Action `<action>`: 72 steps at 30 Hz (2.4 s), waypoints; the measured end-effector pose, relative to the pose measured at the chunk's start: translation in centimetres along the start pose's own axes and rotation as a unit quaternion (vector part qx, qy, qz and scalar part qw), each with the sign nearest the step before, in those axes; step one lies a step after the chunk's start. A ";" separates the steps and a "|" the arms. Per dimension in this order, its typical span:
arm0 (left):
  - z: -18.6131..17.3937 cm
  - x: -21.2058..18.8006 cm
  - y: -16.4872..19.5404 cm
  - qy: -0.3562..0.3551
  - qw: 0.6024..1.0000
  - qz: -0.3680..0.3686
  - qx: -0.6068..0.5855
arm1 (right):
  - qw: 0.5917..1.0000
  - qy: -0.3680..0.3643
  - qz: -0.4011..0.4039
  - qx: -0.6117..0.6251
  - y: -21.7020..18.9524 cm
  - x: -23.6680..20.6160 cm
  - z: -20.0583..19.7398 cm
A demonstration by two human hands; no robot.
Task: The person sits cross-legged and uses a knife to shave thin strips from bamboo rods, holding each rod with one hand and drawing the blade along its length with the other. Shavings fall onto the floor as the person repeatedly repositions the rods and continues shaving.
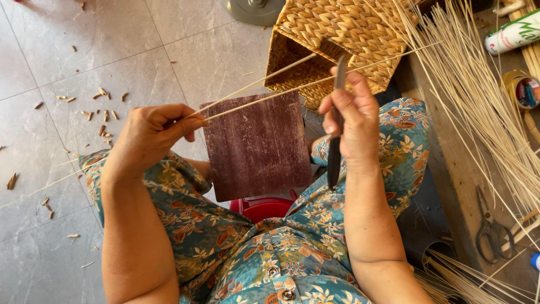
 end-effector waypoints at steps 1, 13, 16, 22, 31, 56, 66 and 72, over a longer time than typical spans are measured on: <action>-0.2 0.1 -0.1 0.001 1.000 -0.007 0.002 | 1.000 0.015 0.000 0.010 -0.2 0.1 -0.9; -0.7 0.1 -1.3 0.003 1.000 0.014 -0.006 | 0.994 0.102 -0.031 0.033 -1.8 -0.2 -6.6; -0.8 -0.1 -1.6 0.016 1.000 0.022 -0.004 | 0.991 0.118 -0.060 0.036 -1.5 -0.1 -7.9; -1.6 -0.1 -2.0 0.034 0.999 0.033 0.023 | 0.969 0.210 -0.111 0.064 -2.1 -0.2 -10.5; 1.3 1.1 -0.6 0.018 0.995 0.100 -0.018 | 0.991 -0.079 0.016 -0.111 -0.5 -1.8 2.5; 2.5 0.3 0.7 0.002 0.992 0.124 0.007 | 0.987 -0.145 0.053 -0.034 3.2 -2.7 8.8; 0.2 0.1 -1.3 0.014 0.993 0.114 -0.001 | 0.999 -0.034 0.015 0.009 1.3 -1.3 3.4; -0.9 -0.2 -1.7 0.019 0.992 0.122 -0.003 | 0.994 0.081 -0.053 0.045 0.4 -0.4 -3.1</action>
Point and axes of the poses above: each hand's wrist, its own x-axis towards the middle knuckle, its own z-axis out of the palm, y = z × x, the point moved 1 cm from there along x, towards the middle knuckle, and after that the axes turned 10 degrees about -x, right-handed, at the moved point
